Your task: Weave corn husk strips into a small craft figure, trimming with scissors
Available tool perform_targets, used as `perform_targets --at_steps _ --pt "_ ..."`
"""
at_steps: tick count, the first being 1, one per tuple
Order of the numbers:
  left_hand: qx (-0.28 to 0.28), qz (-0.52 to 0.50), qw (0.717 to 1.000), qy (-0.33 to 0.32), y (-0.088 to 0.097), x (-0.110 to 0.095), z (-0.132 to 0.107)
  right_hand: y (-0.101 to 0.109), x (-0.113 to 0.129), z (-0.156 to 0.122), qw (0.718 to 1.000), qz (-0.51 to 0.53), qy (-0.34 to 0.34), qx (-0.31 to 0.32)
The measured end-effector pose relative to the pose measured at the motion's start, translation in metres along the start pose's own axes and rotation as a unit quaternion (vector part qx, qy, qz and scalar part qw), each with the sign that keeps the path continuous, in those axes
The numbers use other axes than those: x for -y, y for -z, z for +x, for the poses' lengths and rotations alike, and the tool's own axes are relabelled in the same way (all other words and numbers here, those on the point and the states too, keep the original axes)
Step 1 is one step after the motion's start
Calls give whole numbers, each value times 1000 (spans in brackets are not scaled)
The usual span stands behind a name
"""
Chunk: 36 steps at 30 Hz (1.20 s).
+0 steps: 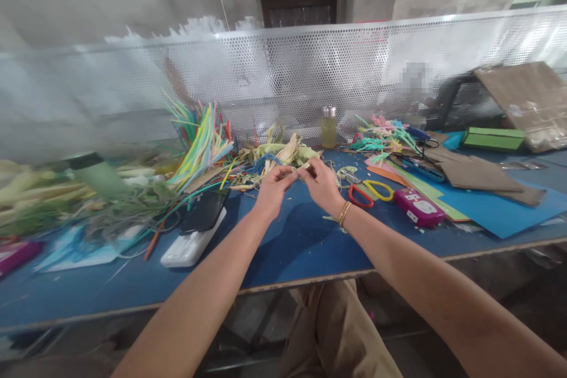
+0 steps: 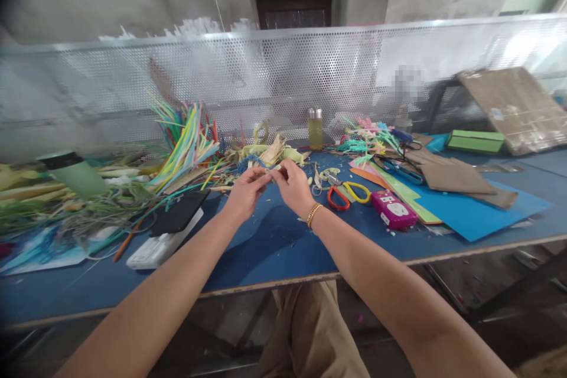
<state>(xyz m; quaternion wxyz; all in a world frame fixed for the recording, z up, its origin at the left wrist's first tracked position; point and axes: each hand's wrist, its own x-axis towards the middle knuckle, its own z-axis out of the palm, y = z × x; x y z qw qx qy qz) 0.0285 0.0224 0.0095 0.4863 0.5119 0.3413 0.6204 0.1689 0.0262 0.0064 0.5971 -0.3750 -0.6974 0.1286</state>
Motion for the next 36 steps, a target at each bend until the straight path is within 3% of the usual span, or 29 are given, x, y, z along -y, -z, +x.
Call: perform_targets --at_steps 7,11,16,20,26,30,36 --pt "-47 -69 996 22 4 -4 6 -8 -9 0 988 142 -44 27" --pt "-58 -103 991 64 6 -7 8 -6 -12 0 993 100 -48 33" --pt "-49 -123 989 64 7 -7 7 -1 -4 -2 998 -37 12 53" --pt "-48 -132 988 61 5 -12 5 -1 2 -5 994 -89 30 56" --pt "-61 -129 986 92 2 -21 -1 -3 2 -6 993 -94 64 43" --pt "-69 -138 985 78 2 -22 0 -3 4 -7 989 -97 105 41" --pt "-61 -124 988 64 5 -22 4 0 9 -7 976 -56 191 86"
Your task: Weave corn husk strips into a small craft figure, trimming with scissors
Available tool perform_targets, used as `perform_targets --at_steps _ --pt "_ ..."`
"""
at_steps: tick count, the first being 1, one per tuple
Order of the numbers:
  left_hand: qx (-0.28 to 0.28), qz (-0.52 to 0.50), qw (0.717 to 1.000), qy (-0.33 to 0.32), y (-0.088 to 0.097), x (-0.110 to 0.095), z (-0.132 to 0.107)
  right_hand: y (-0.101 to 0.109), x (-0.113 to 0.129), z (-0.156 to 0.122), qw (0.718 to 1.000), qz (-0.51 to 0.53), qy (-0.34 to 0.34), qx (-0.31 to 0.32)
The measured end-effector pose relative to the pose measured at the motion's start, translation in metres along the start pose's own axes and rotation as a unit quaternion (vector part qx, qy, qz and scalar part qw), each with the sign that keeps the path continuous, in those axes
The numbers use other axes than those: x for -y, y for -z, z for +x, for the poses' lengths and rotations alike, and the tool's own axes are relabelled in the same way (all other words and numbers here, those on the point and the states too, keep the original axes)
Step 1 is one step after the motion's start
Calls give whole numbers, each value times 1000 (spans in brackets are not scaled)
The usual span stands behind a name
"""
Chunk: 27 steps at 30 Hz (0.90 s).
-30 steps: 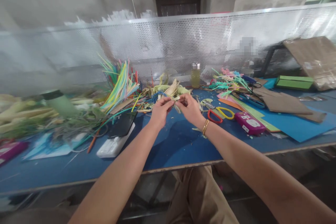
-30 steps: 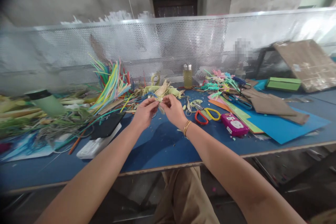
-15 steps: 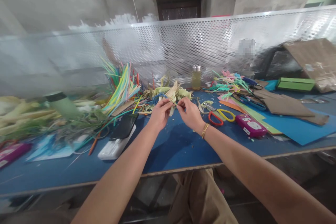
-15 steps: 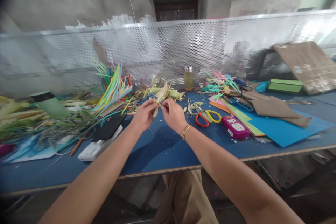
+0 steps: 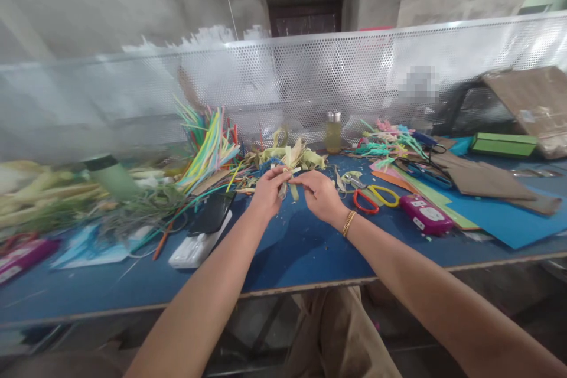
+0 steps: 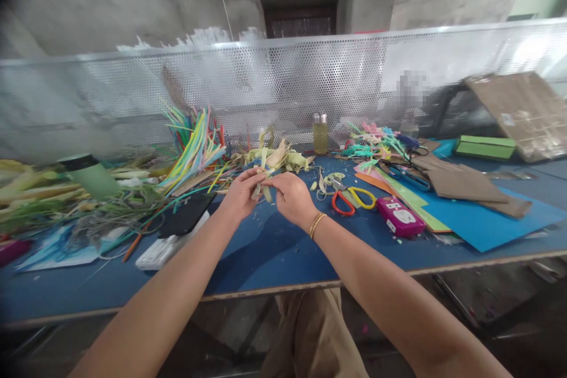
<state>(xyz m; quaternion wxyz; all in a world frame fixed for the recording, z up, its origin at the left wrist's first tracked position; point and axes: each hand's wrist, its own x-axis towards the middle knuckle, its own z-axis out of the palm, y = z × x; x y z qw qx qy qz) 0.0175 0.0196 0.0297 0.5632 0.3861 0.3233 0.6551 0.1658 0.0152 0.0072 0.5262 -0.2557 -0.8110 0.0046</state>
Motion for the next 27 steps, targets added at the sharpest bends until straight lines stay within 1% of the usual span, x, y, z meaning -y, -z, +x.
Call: perform_targets --at_steps 2,5,7,9,13,16,21,25,27 --pt "9 14 1000 6 2 1 2 1 0 1 1000 3 20 0" --pt "21 65 998 -4 7 6 6 3 -2 3 1000 -8 20 -14" --pt "29 114 993 -12 9 9 7 5 -5 4 999 -28 5 -31" --pt "48 152 987 -6 11 10 7 9 -8 5 997 -54 -17 -49" --pt "93 177 980 15 11 9 5 16 -15 6 994 -70 -51 -63" --pt "117 191 974 18 11 6 3 17 -19 6 996 -65 -57 -36" --pt "142 213 967 -1 14 2 3 15 -23 5 995 -69 -77 10" --pt "133 213 968 -3 14 1 3 15 -22 4 993 -35 -109 34" --pt "122 189 974 9 14 1 3 12 -22 4 992 -19 -126 24"
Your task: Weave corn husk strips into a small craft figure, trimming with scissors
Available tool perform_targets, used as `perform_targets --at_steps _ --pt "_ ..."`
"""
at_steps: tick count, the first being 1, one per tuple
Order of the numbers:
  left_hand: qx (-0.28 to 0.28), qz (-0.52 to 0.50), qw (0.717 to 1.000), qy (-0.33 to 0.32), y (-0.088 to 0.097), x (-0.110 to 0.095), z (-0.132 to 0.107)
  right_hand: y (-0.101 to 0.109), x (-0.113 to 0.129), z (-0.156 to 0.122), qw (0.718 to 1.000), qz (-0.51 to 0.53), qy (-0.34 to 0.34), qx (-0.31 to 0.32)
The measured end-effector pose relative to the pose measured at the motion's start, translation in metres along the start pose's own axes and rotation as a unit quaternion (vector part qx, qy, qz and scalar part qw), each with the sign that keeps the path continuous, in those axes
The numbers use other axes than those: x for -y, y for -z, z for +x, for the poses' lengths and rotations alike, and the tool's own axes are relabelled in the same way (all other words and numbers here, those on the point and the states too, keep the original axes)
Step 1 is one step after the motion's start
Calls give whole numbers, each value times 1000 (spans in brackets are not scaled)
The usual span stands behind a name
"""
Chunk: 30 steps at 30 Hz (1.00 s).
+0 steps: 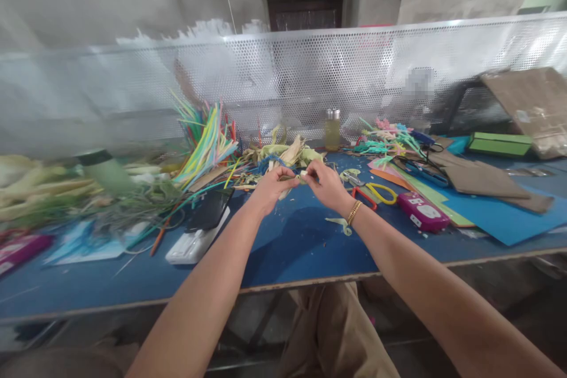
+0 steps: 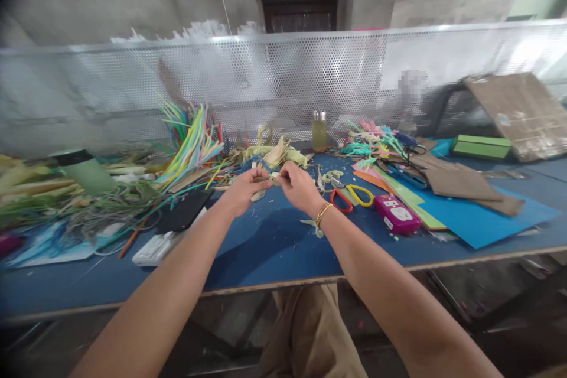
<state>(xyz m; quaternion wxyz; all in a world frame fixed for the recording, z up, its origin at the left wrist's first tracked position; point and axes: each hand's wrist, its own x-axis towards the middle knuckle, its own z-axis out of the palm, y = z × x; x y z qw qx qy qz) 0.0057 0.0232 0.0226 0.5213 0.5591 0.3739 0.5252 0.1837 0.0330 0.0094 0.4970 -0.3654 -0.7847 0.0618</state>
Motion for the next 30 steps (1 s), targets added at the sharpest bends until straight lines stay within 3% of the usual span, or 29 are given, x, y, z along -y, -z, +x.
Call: perform_targets --at_steps 6,9,13,20,24,30 --pt "34 -213 974 73 -4 1 3 -16 -7 -1 980 119 -103 -125" --pt "51 -262 963 46 -13 7 1 -17 -8 -1 968 114 -121 -189" --pt "33 -205 978 -16 -27 18 -2 -12 2 -2 966 58 -105 -231" --pt "-34 -42 991 -123 -27 21 0 -17 16 -6 976 83 -95 -177" --pt "-45 10 991 -123 -20 16 1 -18 16 -6 975 98 -99 -170" --pt "-1 47 993 -109 -20 8 -3 -19 15 -6 973 89 -132 -165"
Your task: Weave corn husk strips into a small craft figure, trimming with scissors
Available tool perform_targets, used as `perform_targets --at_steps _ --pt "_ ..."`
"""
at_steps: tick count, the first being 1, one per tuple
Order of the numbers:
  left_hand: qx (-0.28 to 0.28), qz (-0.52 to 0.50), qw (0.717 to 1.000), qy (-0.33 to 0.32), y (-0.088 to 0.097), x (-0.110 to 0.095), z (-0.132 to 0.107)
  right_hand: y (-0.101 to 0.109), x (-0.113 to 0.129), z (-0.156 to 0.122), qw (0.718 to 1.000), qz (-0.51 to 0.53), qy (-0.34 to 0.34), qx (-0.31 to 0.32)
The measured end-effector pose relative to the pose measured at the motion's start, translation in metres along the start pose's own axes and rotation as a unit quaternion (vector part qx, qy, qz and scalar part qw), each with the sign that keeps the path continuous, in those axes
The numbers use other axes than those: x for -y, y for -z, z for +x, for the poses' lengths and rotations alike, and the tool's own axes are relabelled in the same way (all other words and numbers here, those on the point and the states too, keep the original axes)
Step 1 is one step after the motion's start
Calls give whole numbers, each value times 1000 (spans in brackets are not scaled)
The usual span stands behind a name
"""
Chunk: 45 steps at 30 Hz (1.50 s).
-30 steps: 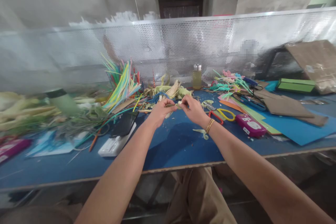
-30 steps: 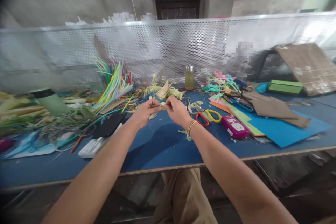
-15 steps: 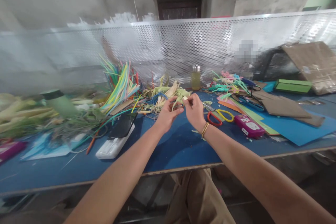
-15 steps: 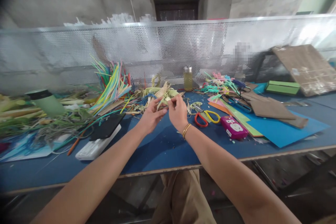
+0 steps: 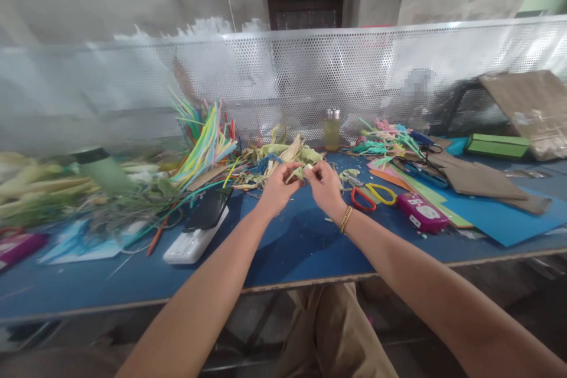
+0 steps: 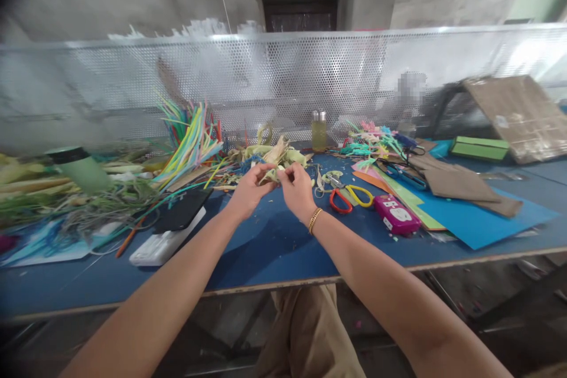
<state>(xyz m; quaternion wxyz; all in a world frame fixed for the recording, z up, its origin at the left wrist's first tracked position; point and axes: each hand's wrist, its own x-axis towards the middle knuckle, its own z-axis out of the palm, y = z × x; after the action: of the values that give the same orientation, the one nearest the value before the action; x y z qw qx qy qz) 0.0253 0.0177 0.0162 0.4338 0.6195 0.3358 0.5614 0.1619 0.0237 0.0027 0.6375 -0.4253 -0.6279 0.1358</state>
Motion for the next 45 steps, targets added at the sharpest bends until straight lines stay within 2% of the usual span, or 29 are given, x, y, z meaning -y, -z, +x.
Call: perform_targets --at_steps 5,12,15,22,24,26,29,33,36,45 --pt "10 -32 998 58 0 -1 0 -2 -7 1 1000 14 -9 5" --pt "-29 -156 983 95 -4 2 2 -3 -7 1 1000 -3 22 -7" --pt "-50 -155 982 92 -5 2 1 -4 -7 0 1000 5 21 -3" --pt "-132 -129 980 78 4 4 7 -8 -9 -3 986 138 -40 88" --pt "-153 -135 976 78 7 4 9 -6 -6 -4 981 152 -12 117" --pt "-162 -142 974 75 9 4 10 -3 -2 -4 981 125 54 140" --pt "-158 -137 976 67 9 4 10 4 6 -3 975 44 151 154" --pt "-133 -97 985 57 7 3 7 12 14 0 974 -36 198 106" --pt "-95 -60 992 52 5 2 4 14 15 2 974 -66 204 76" --pt "-68 -59 995 43 2 1 2 11 11 1 980 -66 149 113"
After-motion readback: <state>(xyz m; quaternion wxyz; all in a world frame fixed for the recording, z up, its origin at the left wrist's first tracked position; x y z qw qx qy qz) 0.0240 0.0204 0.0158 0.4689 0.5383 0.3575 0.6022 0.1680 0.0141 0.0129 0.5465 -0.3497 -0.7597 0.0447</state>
